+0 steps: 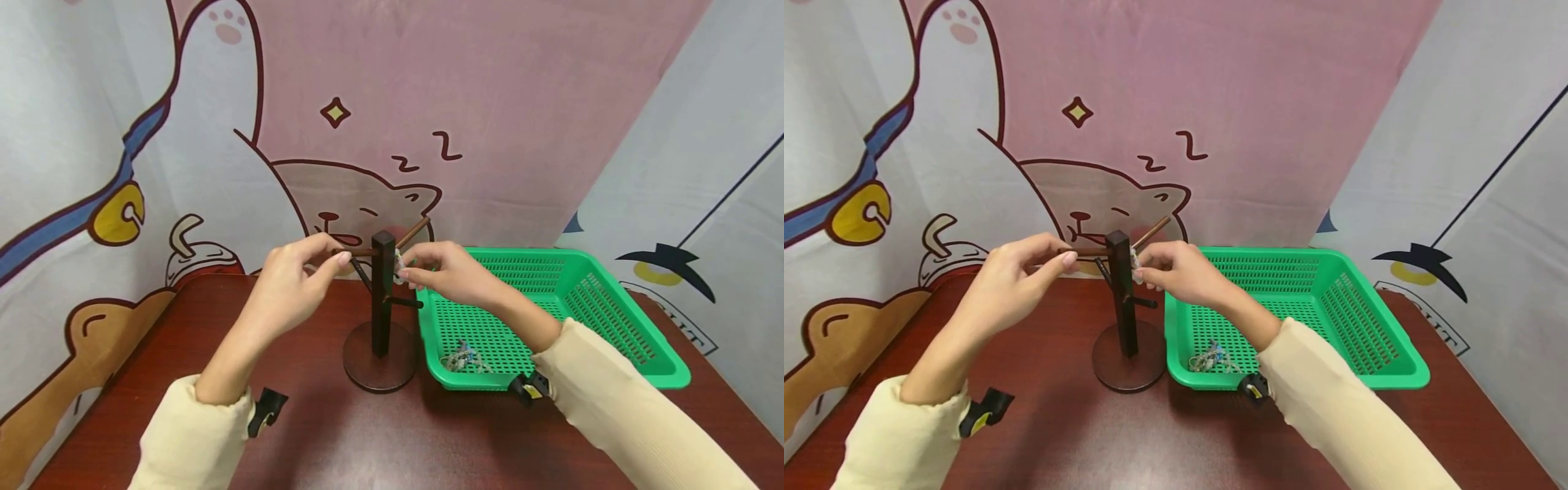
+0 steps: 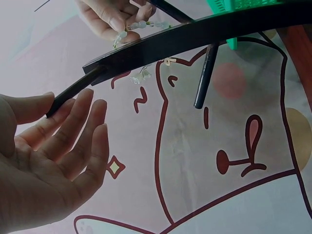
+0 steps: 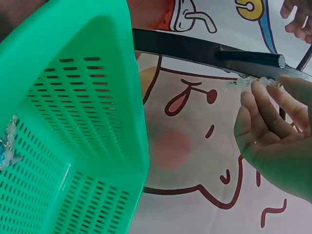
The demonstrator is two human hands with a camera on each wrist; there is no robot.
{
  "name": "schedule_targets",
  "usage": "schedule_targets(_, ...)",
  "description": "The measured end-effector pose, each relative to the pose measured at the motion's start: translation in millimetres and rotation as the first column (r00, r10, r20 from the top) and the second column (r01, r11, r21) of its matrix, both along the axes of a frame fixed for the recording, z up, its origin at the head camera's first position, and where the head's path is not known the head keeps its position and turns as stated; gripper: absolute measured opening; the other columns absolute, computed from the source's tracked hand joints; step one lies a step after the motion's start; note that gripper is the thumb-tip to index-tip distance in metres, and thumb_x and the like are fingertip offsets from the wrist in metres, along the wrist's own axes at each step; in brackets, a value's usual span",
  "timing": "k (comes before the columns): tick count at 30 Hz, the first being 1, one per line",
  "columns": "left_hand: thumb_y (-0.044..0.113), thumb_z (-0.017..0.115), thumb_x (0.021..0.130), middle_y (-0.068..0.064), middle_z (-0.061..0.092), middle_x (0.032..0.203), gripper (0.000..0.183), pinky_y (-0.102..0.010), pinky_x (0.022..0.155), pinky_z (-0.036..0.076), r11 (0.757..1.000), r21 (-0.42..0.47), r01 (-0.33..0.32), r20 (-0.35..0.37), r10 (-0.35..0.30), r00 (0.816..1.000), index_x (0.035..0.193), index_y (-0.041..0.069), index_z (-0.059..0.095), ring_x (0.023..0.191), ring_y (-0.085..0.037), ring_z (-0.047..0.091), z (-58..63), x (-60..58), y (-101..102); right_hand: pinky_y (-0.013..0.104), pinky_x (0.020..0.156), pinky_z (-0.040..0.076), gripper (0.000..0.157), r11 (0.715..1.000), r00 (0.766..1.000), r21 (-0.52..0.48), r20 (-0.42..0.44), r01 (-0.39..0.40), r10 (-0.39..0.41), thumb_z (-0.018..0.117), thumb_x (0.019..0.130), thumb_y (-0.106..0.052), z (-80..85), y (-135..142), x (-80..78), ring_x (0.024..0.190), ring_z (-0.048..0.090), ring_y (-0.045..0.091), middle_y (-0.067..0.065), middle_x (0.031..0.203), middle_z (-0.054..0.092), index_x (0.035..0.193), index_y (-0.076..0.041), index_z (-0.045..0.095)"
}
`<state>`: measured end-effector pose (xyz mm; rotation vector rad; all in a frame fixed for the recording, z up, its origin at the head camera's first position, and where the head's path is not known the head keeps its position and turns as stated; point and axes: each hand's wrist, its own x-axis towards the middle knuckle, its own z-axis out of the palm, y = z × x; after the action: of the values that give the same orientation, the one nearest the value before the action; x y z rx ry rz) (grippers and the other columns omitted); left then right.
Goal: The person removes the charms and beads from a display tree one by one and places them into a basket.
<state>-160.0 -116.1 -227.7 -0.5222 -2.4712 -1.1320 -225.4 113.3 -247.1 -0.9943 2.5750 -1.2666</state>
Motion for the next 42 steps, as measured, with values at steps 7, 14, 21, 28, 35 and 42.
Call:
schedule_targets(7, 0.014, 0.057, 0.090, 0.000, 0.068, 0.083, 0.010, -0.032, 0.059, 0.044, 1.000, 0.004, -0.002, 0.001, 0.002, 1.000, 0.090, 0.010, 0.066, 0.066, -0.016, 0.059, 0.0, 0.0, 0, 0.036, 0.063, 0.045, 0.009, 1.000, 1.000, -0.010, 0.003, -0.012, 0.012, 0.059, 0.090, -0.014, 1.2, 1, -0.7, 0.072, 0.057, 0.020, 0.002, 0.074, 0.062, 0.092, -0.008, 0.066)
schedule_targets(14, 0.013, 0.057, 0.090, -0.002, 0.068, 0.082, 0.010, -0.033, 0.059, 0.044, 1.000, -0.001, -0.006, 0.004, 0.006, 1.000, 0.090, 0.010, 0.066, 0.066, -0.017, 0.060, 0.9, 0.5, 1, 0.033, 0.064, 0.044, 0.008, 0.999, 1.000, -0.035, -0.007, -0.024, 0.024, 0.059, 0.089, -0.010, 4.2, 4, -2.6, 0.071, 0.059, 0.019, 0.004, 0.073, 0.064, 0.092, -0.005, 0.065)
schedule_targets(21, 0.013, 0.057, 0.090, -0.003, 0.068, 0.084, 0.010, -0.033, 0.059, 0.044, 1.000, -0.003, -0.007, 0.008, 0.007, 1.000, 0.091, 0.010, 0.066, 0.067, -0.015, 0.061, 1.5, 1.4, 1, 0.032, 0.061, 0.043, 0.008, 1.000, 1.000, -0.020, -0.015, -0.003, 0.002, 0.059, 0.089, -0.010, 7.7, 7, -5.1, 0.068, 0.060, 0.018, 0.002, 0.071, 0.064, 0.092, -0.005, 0.065)
schedule_targets(28, 0.014, 0.057, 0.090, -0.002, 0.068, 0.084, 0.010, -0.033, 0.058, 0.044, 1.000, -0.013, -0.016, 0.014, 0.016, 1.000, 0.092, 0.011, 0.066, 0.066, -0.015, 0.060, 1.9, 2.2, 1, 0.034, 0.064, 0.043, 0.010, 0.999, 0.998, -0.002, -0.021, 0.054, -0.054, 0.058, 0.090, -0.012, 12.0, 15, -10.5, 0.070, 0.060, 0.018, 0.003, 0.074, 0.065, 0.093, -0.005, 0.065)
schedule_targets(35, 0.013, 0.057, 0.090, -0.002, 0.069, 0.084, 0.011, -0.033, 0.061, 0.045, 1.000, -0.007, -0.018, 0.011, 0.018, 1.000, 0.092, 0.010, 0.067, 0.069, -0.015, 0.062, 1.5, 2.1, 2, 0.032, 0.066, 0.046, 0.011, 0.995, 0.994, -0.017, -0.041, 0.103, -0.104, 0.058, 0.090, -0.010, 15.6, 23, -16.0, 0.069, 0.062, 0.018, 0.005, 0.075, 0.067, 0.093, -0.003, 0.066)
schedule_targets(42, 0.013, 0.057, 0.090, -0.002, 0.069, 0.083, 0.011, -0.033, 0.059, 0.044, 1.000, -0.009, -0.022, 0.007, 0.023, 1.000, 0.091, 0.010, 0.067, 0.067, -0.015, 0.061, 1.5, 2.3, 2, 0.032, 0.065, 0.047, 0.013, 0.987, 0.985, -0.010, -0.064, 0.160, -0.160, 0.059, 0.090, -0.012, 17.4, 31, -22.0, 0.068, 0.062, 0.018, 0.006, 0.077, 0.067, 0.094, -0.002, 0.065)
